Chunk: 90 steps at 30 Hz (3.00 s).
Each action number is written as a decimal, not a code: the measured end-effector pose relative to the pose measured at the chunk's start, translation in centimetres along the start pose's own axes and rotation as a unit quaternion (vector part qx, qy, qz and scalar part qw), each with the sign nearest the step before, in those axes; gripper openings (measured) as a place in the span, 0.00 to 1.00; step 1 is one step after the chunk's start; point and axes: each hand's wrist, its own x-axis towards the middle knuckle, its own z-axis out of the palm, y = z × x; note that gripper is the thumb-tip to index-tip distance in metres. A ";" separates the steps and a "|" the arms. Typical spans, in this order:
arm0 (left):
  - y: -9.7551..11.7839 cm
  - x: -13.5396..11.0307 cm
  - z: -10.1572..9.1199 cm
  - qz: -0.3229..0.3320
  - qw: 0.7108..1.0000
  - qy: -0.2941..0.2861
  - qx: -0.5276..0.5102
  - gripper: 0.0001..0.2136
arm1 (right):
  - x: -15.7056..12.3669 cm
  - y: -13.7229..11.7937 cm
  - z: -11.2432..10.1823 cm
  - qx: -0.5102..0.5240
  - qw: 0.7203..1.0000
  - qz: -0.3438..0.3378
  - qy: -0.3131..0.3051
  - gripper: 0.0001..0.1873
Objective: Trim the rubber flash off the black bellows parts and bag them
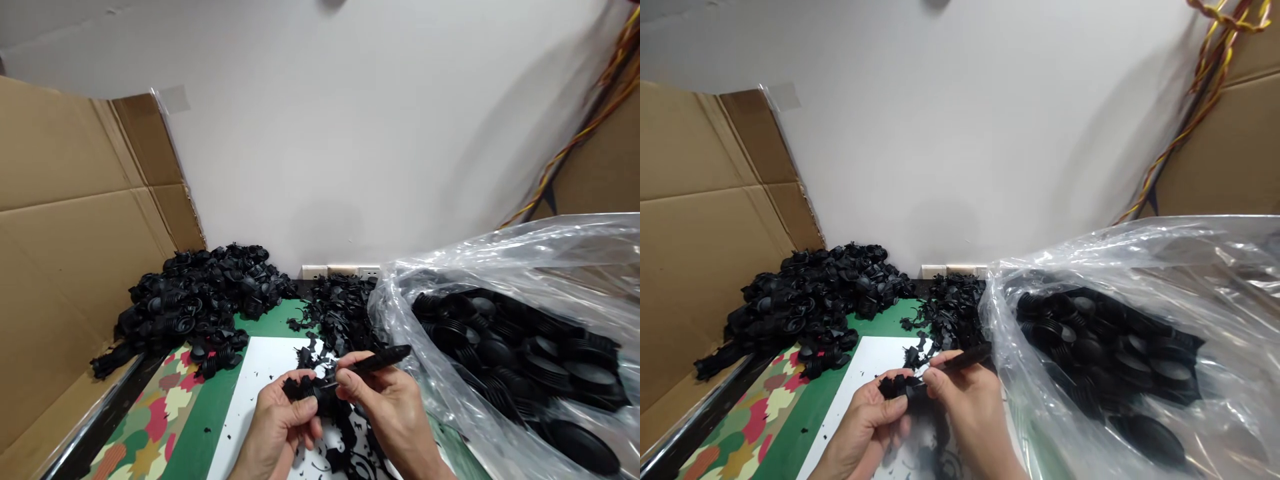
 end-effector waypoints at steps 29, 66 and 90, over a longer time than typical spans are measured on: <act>1.7 -0.5 -0.5 0.053 0.998 0.011 0.032 0.14 | 2.3 0.8 -2.2 -0.284 0.944 -0.167 -0.005 0.18; -0.1 0.0 -0.6 0.046 0.998 -0.001 -0.032 0.19 | -0.3 2.8 1.8 -0.272 0.892 -0.343 -0.109 0.11; 1.2 -0.8 -1.4 0.052 0.990 -0.085 -0.096 0.11 | 2.2 0.8 -0.2 -0.324 0.915 -0.204 -0.124 0.08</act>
